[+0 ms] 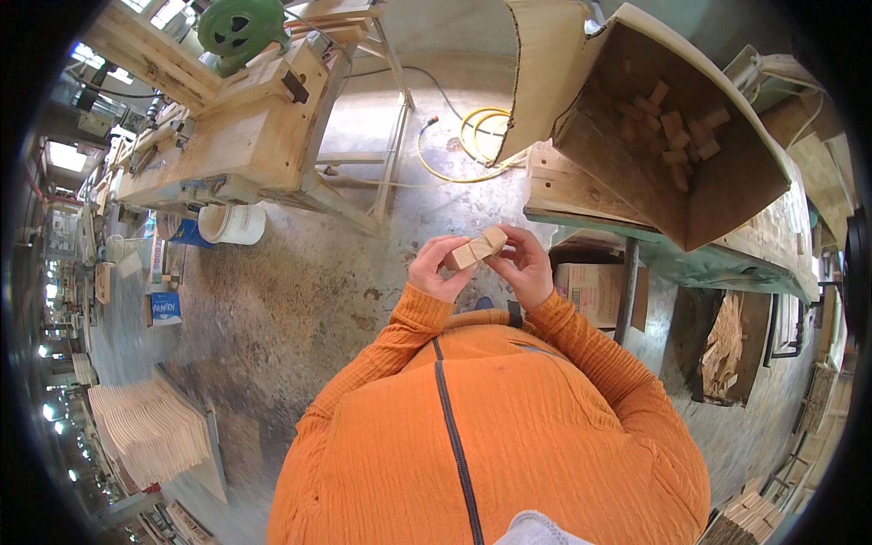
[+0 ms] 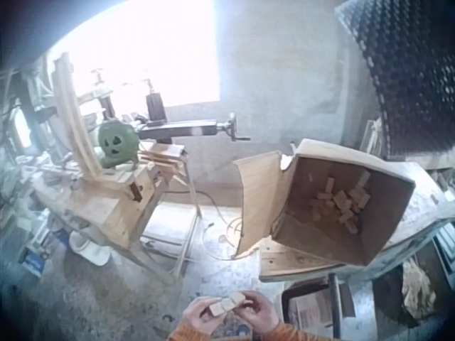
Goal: The person repeatedly operates a vertical woodworking machine by pulling a lever, then retrieves small wooden blocks from a cardboard box and places them into the machine. The cycle of operating the machine and handling the blocks continues throughout the clip.
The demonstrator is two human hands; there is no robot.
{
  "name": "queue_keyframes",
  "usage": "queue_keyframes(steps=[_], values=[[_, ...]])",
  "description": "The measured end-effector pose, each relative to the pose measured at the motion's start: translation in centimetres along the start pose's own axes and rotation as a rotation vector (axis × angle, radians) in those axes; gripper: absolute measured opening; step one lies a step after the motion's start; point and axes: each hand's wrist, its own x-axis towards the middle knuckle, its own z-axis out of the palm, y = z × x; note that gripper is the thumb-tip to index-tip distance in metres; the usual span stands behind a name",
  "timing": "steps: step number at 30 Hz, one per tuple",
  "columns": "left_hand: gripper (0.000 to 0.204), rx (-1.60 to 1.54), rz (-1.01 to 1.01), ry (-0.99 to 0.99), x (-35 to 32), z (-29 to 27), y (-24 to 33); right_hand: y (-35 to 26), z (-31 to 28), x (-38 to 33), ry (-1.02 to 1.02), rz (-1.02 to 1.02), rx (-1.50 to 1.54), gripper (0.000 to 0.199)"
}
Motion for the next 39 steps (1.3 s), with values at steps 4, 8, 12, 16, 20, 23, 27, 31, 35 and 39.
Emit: queue_keyframes(steps=[4, 8, 12, 16, 20, 23, 27, 31, 35, 39], values=[[0.039, -0.379, -0.084, -0.005, -0.3, 0.5, -0.1, -0.3, 0.3, 0.1, 0.013, -0.090, 0.052, 0.043], [0.040, -0.803, -0.376, -0.028, -0.5, 0.7, -0.6, -0.7, -1.2, 0.2, -0.120, 0.033, 0.041, 0.045], [0.038, -0.749, -0.514, -0.106, 0.5, 1.2, 0.2, -1.3, -2.4, -0.5, -0.033, 0.005, -0.029, 0.045], [0.043, -0.316, -0.282, -0.193, 4.1, 2.9, 0.6, -3.0, -4.8, -1.7, 0.223, -0.023, 0.167, 0.044], [0.044, 0.219, 0.134, -0.326, 9.8, 5.7, 1.9, -4.0, -8.8, -4.4, 0.478, -0.032, 0.189, 0.043], [0.043, 0.345, 0.507, -0.266, 13.6, 8.3, 0.4, -4.1, -10.1, -6.5, 0.503, -0.034, 0.124, 0.043], [0.046, 0.446, 0.522, -0.348, 16.1, 10.5, -0.6, -3.7, -9.6, -8.1, 0.509, -0.040, 0.086, 0.048], [0.057, 0.433, 0.523, -0.306, 14.5, 10.8, 0.7, -3.7, -9.0, -8.4, 0.488, -0.033, 0.100, 0.048], [0.066, -0.072, 0.168, -0.563, 8.5, 8.5, 3.1, -5.2, -7.6, -7.1, 0.404, -0.033, 0.225, 0.046], [0.064, -0.824, -0.431, -0.653, 3.9, 8.8, 3.6, -4.3, -4.6, -4.2, 0.286, -0.058, 0.151, 0.046]])
